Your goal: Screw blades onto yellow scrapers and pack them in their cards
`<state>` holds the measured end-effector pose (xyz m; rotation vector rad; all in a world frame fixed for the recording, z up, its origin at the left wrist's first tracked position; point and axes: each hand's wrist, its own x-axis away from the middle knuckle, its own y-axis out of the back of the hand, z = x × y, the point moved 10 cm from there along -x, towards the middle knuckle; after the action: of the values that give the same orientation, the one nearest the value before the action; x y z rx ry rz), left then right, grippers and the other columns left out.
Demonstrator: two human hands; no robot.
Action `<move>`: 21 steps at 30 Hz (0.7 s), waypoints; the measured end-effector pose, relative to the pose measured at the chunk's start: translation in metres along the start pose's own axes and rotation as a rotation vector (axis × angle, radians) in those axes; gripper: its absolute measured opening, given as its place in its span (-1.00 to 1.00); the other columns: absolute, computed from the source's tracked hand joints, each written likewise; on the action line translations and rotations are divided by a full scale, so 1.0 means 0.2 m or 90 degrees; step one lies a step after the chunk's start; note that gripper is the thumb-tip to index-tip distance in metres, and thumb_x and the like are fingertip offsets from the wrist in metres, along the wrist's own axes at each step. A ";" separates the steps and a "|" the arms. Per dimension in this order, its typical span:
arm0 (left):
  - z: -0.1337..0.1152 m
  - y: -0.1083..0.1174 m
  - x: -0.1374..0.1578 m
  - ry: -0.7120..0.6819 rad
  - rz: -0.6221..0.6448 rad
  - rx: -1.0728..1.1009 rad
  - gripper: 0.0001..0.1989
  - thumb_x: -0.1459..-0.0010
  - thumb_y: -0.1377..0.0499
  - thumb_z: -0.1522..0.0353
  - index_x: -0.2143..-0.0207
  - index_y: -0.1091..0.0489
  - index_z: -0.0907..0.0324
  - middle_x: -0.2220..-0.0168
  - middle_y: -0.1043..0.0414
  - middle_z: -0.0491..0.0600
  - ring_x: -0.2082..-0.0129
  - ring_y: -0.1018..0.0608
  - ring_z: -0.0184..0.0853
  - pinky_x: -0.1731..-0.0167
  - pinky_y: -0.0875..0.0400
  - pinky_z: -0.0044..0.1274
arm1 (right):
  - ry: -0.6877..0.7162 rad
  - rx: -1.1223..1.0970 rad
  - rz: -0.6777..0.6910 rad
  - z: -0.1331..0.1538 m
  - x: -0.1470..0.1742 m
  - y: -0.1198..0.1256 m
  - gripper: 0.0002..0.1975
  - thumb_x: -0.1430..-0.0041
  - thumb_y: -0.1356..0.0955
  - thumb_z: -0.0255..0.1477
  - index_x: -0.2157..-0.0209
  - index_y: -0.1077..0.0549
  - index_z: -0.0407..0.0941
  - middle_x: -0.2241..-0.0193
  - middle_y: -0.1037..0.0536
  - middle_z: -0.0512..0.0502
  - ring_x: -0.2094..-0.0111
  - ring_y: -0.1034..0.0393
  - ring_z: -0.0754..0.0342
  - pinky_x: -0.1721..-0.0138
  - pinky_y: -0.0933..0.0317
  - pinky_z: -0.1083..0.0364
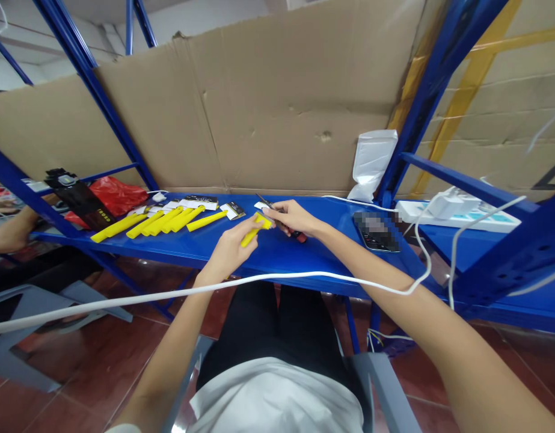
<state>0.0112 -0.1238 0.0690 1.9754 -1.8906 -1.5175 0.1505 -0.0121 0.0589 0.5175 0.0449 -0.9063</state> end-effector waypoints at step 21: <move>0.22 0.17 -0.01 0.205 -0.157 0.772 -0.53 -0.05 -0.44 0.27 -0.06 -0.56 -0.14 0.12 -0.50 -0.04 0.55 -0.09 -0.52 0.65 0.05 -0.67 | -0.073 0.342 0.039 -0.25 -0.04 0.27 -0.77 -0.12 -0.56 -0.24 0.30 -0.61 -0.09 0.43 -0.61 -0.04 0.50 -0.42 0.07 0.47 -0.23 0.11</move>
<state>-0.0413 -0.1050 0.0663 2.6083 -2.7376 0.1872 0.1963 0.0426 0.0400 0.9584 -0.3264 -0.8850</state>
